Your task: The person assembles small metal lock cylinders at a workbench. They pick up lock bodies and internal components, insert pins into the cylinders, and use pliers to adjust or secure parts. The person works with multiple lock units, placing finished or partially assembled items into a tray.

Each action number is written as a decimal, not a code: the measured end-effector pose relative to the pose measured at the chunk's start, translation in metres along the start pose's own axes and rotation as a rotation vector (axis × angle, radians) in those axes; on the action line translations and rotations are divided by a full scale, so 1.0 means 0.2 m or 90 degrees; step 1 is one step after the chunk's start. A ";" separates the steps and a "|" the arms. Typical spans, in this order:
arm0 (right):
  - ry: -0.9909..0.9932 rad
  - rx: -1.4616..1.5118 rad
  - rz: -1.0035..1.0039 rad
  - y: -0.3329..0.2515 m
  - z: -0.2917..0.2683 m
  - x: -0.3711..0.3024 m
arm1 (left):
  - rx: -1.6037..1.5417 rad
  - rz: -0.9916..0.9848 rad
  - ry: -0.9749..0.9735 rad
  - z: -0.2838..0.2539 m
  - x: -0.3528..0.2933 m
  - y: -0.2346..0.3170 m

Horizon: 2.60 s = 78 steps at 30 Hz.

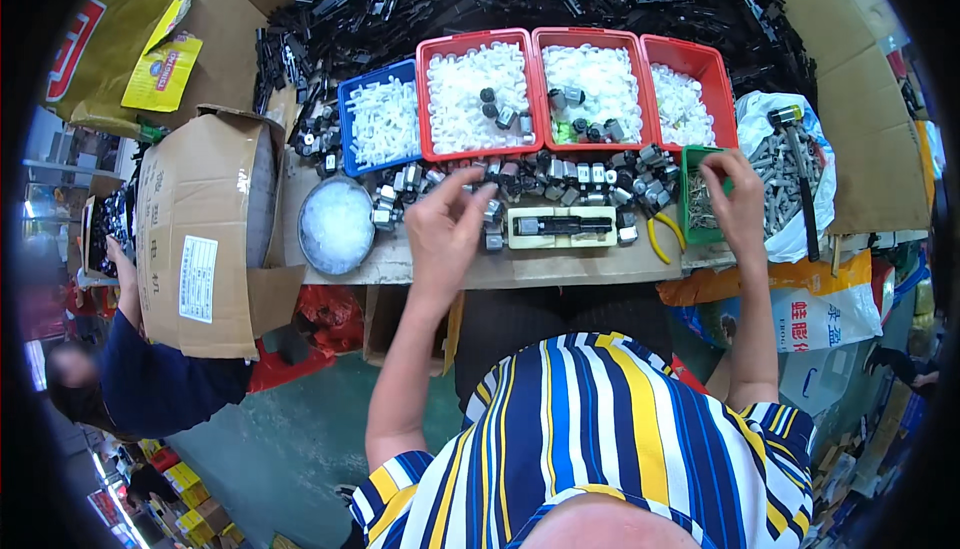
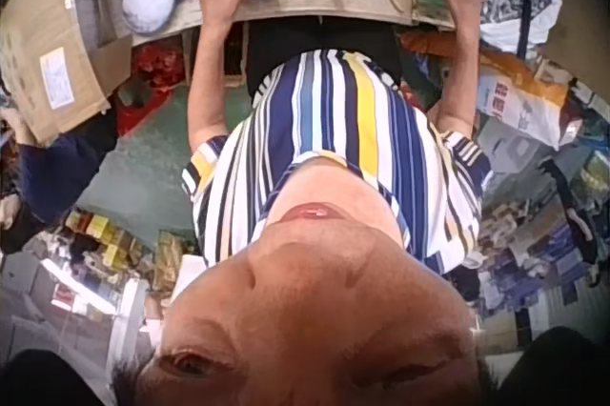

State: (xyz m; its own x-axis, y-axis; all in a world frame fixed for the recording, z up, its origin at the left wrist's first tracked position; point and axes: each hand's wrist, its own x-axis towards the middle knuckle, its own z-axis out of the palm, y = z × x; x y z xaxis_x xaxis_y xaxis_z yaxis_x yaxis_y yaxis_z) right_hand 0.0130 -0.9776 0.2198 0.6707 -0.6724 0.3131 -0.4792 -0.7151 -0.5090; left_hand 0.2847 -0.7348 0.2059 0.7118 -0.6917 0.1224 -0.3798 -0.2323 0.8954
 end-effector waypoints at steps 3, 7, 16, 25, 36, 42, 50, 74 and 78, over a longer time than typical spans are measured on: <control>-0.024 -0.127 0.053 0.16 0.00 -0.09 | 0.087 0.141 0.042 -0.06 0.23 0.04; -0.107 -0.141 0.071 0.18 0.05 -0.11 | 0.175 0.261 0.036 -0.05 0.53 0.00; -0.088 0.014 0.107 0.18 0.08 -0.10 | 0.265 0.308 -0.032 0.04 0.72 -0.07; -0.054 0.083 0.157 0.17 0.10 -0.08 | 0.399 0.322 -0.143 0.14 0.77 0.02; -0.104 0.123 0.129 0.45 0.14 -0.15 | 0.485 0.387 -0.033 0.27 0.81 -0.07; -0.123 0.123 0.147 0.50 0.14 -0.16 | 0.283 0.329 0.075 0.20 0.75 -0.06; -0.031 0.227 0.108 0.54 0.07 -0.18 | -0.311 0.087 -0.138 0.13 0.41 0.16; -0.070 0.631 0.085 -0.51 0.23 -0.02 | -0.793 -0.354 -0.341 0.35 -0.13 0.14; -0.074 0.629 0.069 -0.51 0.22 -0.03 | -0.799 -0.364 -0.334 0.36 -0.14 0.13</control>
State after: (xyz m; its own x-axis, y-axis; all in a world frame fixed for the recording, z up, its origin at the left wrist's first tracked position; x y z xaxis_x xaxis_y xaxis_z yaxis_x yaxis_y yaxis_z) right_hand 0.0829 -0.8921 0.2339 0.7274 -0.6644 0.1719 0.1088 -0.1358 -0.9848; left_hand 0.2130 -0.7709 0.1957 0.1912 -0.9383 -0.2882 0.8165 -0.0109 0.5772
